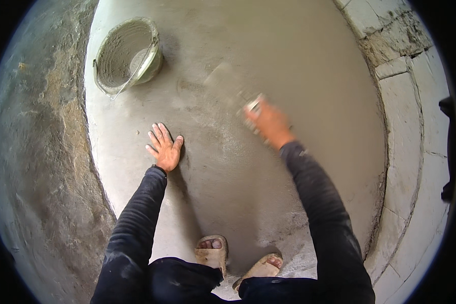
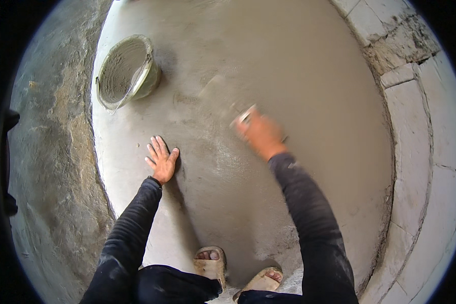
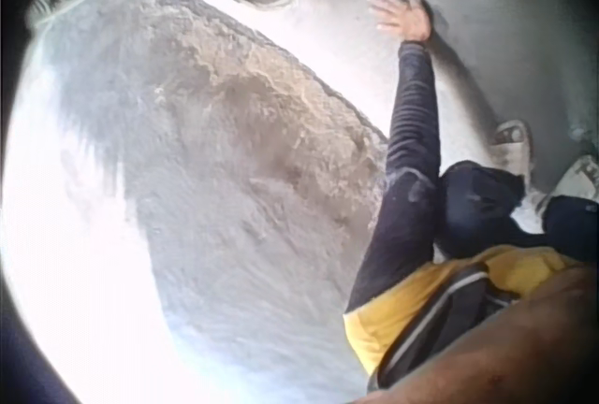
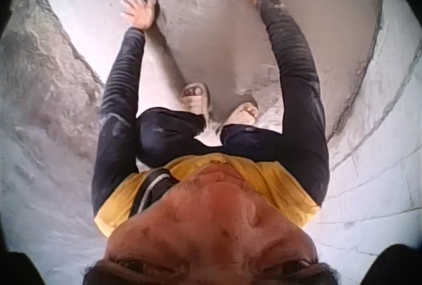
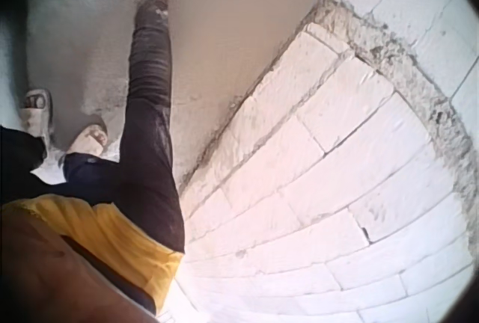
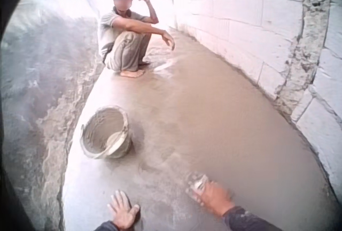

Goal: The person smooths a wet concrete floor using a trowel, repeatedly scooping cement from a bucket and spreading it to level the surface. The person walks along the floor while working and occasionally pauses to refill the trowel.

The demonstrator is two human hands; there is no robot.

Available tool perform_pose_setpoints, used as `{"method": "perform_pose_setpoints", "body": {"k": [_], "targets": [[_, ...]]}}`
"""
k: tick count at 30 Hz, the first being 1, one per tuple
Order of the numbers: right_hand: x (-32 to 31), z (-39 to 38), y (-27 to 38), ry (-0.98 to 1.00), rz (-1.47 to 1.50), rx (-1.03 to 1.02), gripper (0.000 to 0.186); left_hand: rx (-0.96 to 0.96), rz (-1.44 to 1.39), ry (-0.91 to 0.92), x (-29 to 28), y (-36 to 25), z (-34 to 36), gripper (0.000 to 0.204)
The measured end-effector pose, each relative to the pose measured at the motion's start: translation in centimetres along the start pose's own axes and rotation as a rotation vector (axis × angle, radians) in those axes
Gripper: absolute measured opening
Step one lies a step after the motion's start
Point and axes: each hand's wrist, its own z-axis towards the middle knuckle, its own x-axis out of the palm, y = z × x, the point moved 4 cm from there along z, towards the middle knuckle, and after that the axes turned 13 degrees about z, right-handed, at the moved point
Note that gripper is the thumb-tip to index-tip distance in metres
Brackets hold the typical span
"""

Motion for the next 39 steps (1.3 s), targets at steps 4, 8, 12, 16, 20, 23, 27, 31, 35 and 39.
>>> {"method": "perform_pose_setpoints", "body": {"k": [4,8,12,16,20,23,27,31,35,39], "targets": [[-7.3,7.3,-7.8,-0.453,-0.056,0.039,0.066,0.018,-0.016,0.001,-0.1,0.0,-0.1,0.095],[-11.1,10.8,-12.9,-0.528,0.465,0.346,0.071,0.013,-0.020,0.005,-0.2,0.0,-0.2,0.097],[-7.8,13.6,-7.1,-0.395,0.563,0.403,0.073,0.018,-0.027,0.022,-0.3,-0.2,-0.2,0.097],[0.5,11.4,3.9,-0.009,0.294,0.124,0.077,0.025,-0.044,0.040,-0.4,-0.2,-0.4,0.098],[0.4,10.2,3.5,0.229,0.172,0.105,0.083,0.027,-0.044,0.023,-0.6,-0.1,-0.6,0.097],[-5.8,11.5,-3.8,-0.073,0.213,0.102,0.078,0.025,-0.044,0.004,-0.5,-0.1,-0.5,0.097],[-13.9,7.0,-16.1,-0.460,0.122,0.417,0.074,0.028,-0.023,-0.029,0.3,0.3,0.2,0.098],[-18.4,-6.2,-23.9,-0.749,0.093,0.554,0.075,0.045,0.150,-0.109,1.1,1.1,0.7,0.100],[-18.5,-17.6,-27.4,-0.610,0.061,0.710,0.084,0.014,0.043,-0.137,1.5,2.0,1.6,0.098],[-15.9,-21.0,-26.0,-0.484,0.111,0.730,0.080,0.010,0.055,-0.071,1.6,2.3,2.3,0.097]]}}
